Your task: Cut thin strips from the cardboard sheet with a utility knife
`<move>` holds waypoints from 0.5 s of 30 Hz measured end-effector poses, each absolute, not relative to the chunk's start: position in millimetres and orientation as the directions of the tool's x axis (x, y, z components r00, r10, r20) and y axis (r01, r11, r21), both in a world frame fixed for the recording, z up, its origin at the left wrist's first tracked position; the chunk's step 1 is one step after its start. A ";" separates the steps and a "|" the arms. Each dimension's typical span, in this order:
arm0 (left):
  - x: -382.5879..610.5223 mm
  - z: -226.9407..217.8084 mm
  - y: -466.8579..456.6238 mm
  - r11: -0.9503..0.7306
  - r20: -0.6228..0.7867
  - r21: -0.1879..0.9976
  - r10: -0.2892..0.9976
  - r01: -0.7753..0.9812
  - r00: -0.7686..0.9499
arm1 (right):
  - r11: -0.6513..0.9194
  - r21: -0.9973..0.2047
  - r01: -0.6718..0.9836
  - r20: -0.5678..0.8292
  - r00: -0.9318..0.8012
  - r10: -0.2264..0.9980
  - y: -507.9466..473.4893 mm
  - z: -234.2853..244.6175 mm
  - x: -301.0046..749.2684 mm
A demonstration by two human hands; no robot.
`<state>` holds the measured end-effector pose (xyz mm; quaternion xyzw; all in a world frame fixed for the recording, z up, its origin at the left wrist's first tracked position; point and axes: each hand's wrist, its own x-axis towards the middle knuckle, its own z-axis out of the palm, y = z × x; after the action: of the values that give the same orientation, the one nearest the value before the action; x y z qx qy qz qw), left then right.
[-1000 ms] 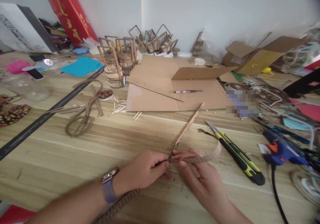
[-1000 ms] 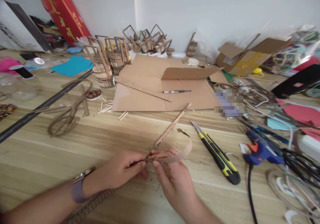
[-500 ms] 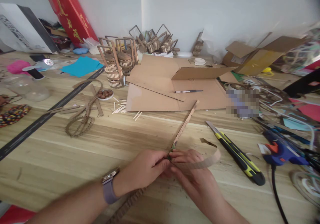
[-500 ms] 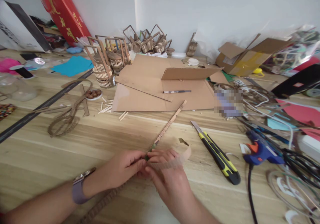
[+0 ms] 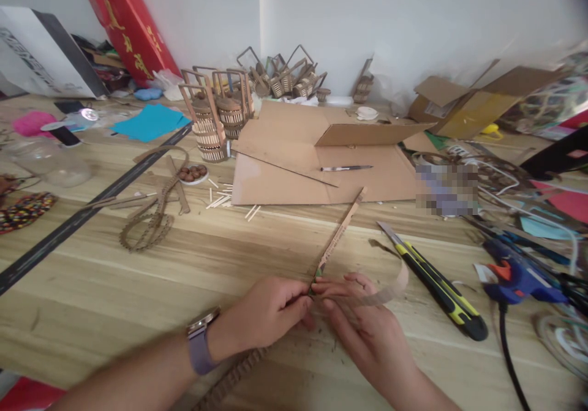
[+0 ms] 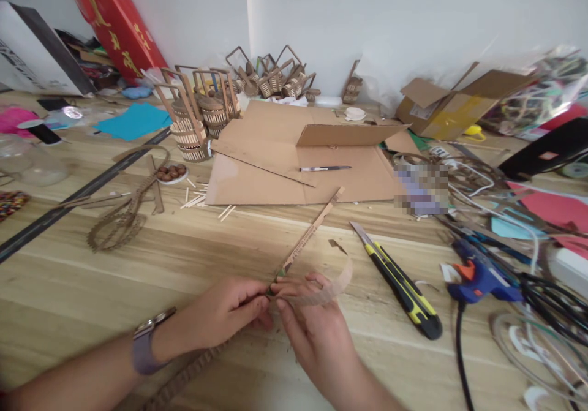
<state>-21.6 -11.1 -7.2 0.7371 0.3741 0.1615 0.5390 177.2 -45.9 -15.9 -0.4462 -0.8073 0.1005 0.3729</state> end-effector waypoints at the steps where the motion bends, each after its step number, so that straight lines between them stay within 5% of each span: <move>1: -21.7 -7.0 -11.0 -0.143 -0.163 0.915 0.726 0.378 0.669 | 0.576 -0.498 0.648 0.508 -0.320 0.800 -46.1 -15.7 177.4; 15: -21.7 -7.7 -10.7 -0.099 -0.160 0.936 0.735 0.338 0.658 | 0.574 -0.522 0.631 0.557 -0.258 0.790 -47.7 -11.9 176.1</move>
<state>-21.7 -10.7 -7.7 0.7194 0.3729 0.1781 0.5583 176.1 -47.7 -11.9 -0.4512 -0.7872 0.0970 0.4091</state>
